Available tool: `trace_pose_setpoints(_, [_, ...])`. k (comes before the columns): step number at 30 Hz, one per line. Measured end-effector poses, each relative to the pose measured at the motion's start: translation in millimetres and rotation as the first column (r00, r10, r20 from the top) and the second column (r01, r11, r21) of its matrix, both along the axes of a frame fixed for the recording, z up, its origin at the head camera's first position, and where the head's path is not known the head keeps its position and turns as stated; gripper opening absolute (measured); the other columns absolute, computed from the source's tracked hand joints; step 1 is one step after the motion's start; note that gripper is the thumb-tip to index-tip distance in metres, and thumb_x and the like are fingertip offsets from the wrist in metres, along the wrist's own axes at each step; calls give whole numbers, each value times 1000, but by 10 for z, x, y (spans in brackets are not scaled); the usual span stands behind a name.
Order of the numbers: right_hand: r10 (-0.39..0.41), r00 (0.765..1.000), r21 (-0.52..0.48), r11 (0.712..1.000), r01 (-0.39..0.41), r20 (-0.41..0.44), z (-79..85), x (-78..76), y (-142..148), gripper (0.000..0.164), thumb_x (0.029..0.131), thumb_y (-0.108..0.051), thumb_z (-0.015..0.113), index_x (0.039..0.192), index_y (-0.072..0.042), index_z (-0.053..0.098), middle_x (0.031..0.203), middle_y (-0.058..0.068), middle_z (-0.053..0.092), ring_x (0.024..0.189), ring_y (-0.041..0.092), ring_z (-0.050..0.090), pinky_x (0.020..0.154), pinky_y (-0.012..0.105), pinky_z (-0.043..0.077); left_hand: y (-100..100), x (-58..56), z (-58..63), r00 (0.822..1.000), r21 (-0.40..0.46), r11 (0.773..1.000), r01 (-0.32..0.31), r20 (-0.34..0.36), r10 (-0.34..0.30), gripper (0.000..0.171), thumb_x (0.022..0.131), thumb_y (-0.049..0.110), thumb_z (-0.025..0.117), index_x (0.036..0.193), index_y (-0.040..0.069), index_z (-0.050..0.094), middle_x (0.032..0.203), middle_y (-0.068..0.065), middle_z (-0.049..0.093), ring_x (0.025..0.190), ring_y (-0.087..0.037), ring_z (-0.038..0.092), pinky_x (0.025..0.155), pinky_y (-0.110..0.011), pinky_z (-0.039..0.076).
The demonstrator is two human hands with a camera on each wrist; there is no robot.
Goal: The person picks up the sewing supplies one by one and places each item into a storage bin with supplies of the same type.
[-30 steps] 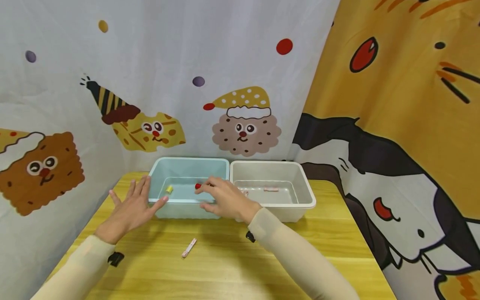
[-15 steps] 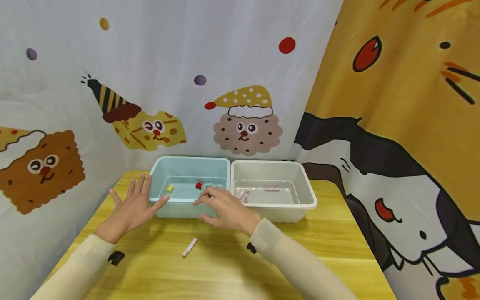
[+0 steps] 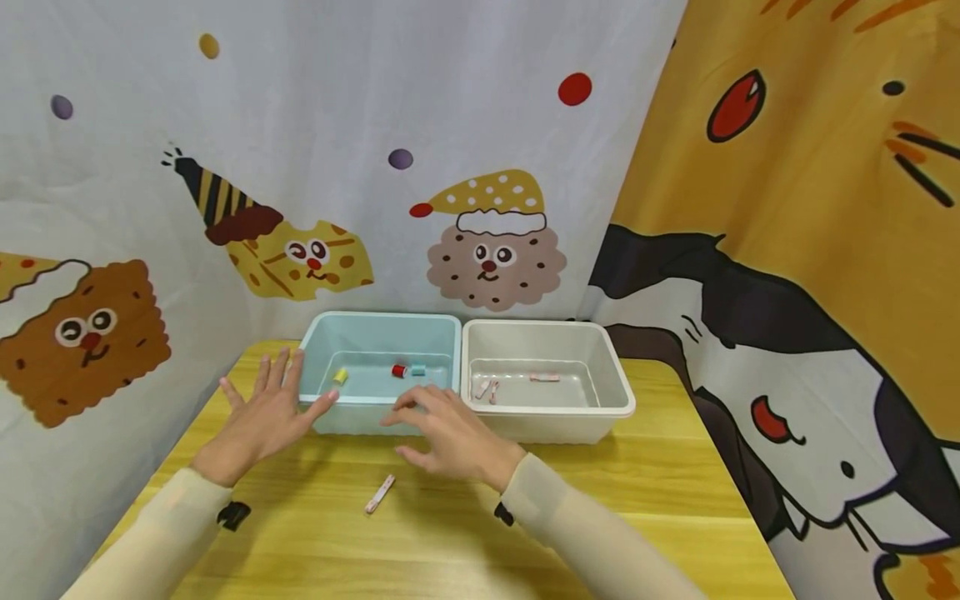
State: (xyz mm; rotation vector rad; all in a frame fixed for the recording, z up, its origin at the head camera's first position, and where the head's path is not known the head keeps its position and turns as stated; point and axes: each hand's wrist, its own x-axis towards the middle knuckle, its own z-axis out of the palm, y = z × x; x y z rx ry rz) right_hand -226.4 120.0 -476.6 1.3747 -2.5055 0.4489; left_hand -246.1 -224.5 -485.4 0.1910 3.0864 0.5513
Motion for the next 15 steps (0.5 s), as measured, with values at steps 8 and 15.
trace_pose_setpoints(8, [37, 999, -7, 999, -37, -19, -62, 78, -8, 41, 105, -31, 90, 145, -25, 79, 149, 0, 72, 138, 19, 70, 120, 45, 61, 10, 13, 6, 1000, 10, 1000, 6, 2, -6, 122, 111, 90, 41, 187, 0, 7, 193, -35, -1, 177, -67, -2, 120, -103, -18])
trace_pose_setpoints(15, [53, 998, 44, 998, -54, 26, -208, 129, -57, 46, 105, -33, 91, 148, -26, 78, 149, -3, 70, 140, 16, 68, 125, 41, 57, 20, 22, 19, 1000, 12, 1000, 9, 4, -9, 121, 112, 88, 41, 187, 0, 8, 193, -35, -2, 177, -67, -3, 120, -103, -16])
